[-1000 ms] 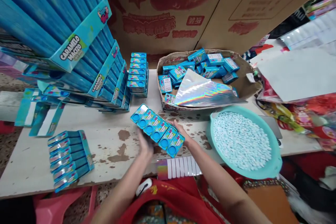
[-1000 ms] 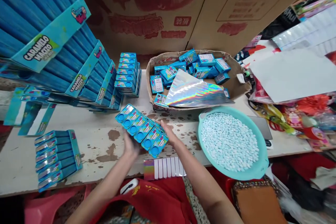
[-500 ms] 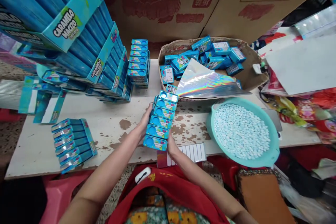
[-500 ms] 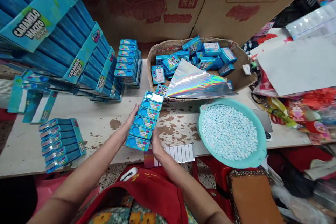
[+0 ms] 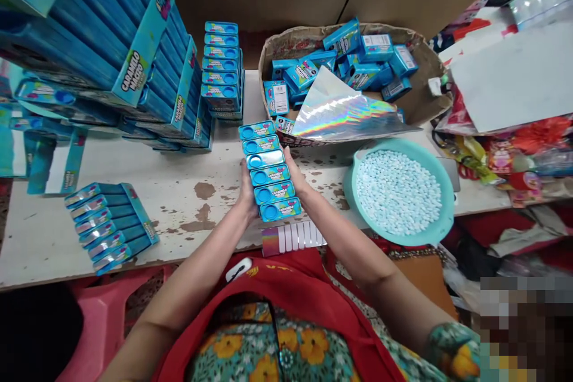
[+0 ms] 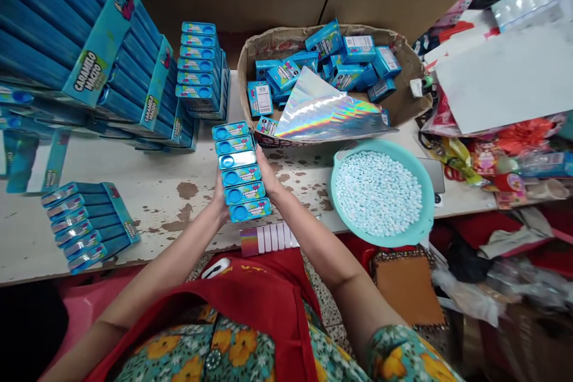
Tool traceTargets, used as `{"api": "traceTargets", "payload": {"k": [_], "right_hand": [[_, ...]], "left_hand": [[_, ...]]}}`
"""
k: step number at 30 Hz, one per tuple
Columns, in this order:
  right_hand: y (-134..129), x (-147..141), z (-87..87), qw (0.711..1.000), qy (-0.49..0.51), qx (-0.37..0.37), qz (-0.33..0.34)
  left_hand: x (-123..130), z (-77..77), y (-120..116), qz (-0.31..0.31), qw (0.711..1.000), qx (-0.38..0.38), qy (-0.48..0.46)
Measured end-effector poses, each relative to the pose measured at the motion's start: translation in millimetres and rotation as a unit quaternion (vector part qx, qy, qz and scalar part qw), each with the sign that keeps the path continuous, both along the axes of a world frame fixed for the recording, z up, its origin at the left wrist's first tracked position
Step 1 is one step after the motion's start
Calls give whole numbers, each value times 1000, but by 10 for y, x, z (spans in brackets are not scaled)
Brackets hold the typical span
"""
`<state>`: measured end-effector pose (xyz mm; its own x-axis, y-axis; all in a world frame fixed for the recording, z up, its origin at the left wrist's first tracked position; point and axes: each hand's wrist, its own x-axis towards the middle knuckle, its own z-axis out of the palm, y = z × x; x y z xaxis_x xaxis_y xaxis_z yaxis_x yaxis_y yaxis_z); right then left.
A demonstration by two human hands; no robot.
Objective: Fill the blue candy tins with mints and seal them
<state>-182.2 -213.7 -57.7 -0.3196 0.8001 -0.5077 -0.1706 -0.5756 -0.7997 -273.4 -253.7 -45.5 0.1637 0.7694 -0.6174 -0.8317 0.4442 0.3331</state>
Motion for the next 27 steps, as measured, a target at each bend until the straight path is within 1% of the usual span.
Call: {"api": "traceTargets", "payload": {"k": [2, 3, 5, 6, 7, 8, 9, 10, 11, 13, 14, 16, 17, 19, 21, 25, 27], "right_hand": [[31, 62, -1, 1000, 21, 4, 16], [31, 106, -22, 1000, 25, 9, 14], [-43, 236, -103, 999, 5, 26, -27], [-132, 326, -154, 997, -19, 34, -62], [-259, 429, -206, 992, -54, 39, -103], [-423, 542, -253, 984, -98, 42, -142], [-616, 655, -290, 973, -147, 45, -173], [-826, 761, -314, 959, -205, 55, -190], [-1038, 849, -324, 947, -255, 76, -180], [-1408, 944, -308, 937, -302, 149, -91], [-1544, 947, -291, 929, -313, 192, -38], [-1700, 884, -262, 902, -330, 275, 47], [-1729, 833, -256, 884, -343, 310, 75], [-1731, 725, -266, 843, -380, 364, 110], [-1716, 639, -301, 801, -421, 402, 142], [-1766, 574, -396, 720, -485, 445, 219], [-1819, 590, -436, 689, -500, 462, 247]], "left_hand": [[89, -10, 24, 17, 1000, 19, 4], [105, -30, 24, 13, 999, 28, 16], [48, -112, -42, 5, 997, 25, 74], [-28, -174, -120, 12, 992, 7, 128], [-127, -247, -234, 24, 980, -21, 198], [-240, -326, -381, 39, 960, -54, 273], [-351, -406, -555, 46, 932, -83, 349], [-449, -481, -741, 25, 909, -94, 405], [-519, -546, -925, -19, 895, -83, 438], [-557, -643, -1221, -141, 877, -12, 460], [-527, -676, -1314, -198, 865, 31, 459], [-410, -718, -1383, -282, 836, 101, 460], [-345, -729, -1372, -308, 822, 121, 463], [-251, -731, -1309, -337, 800, 140, 477], [-222, -711, -1253, -346, 784, 154, 492], [-255, -654, -1238, -352, 763, 169, 515], [-257, -639, -1251, -354, 760, 163, 521]]}}
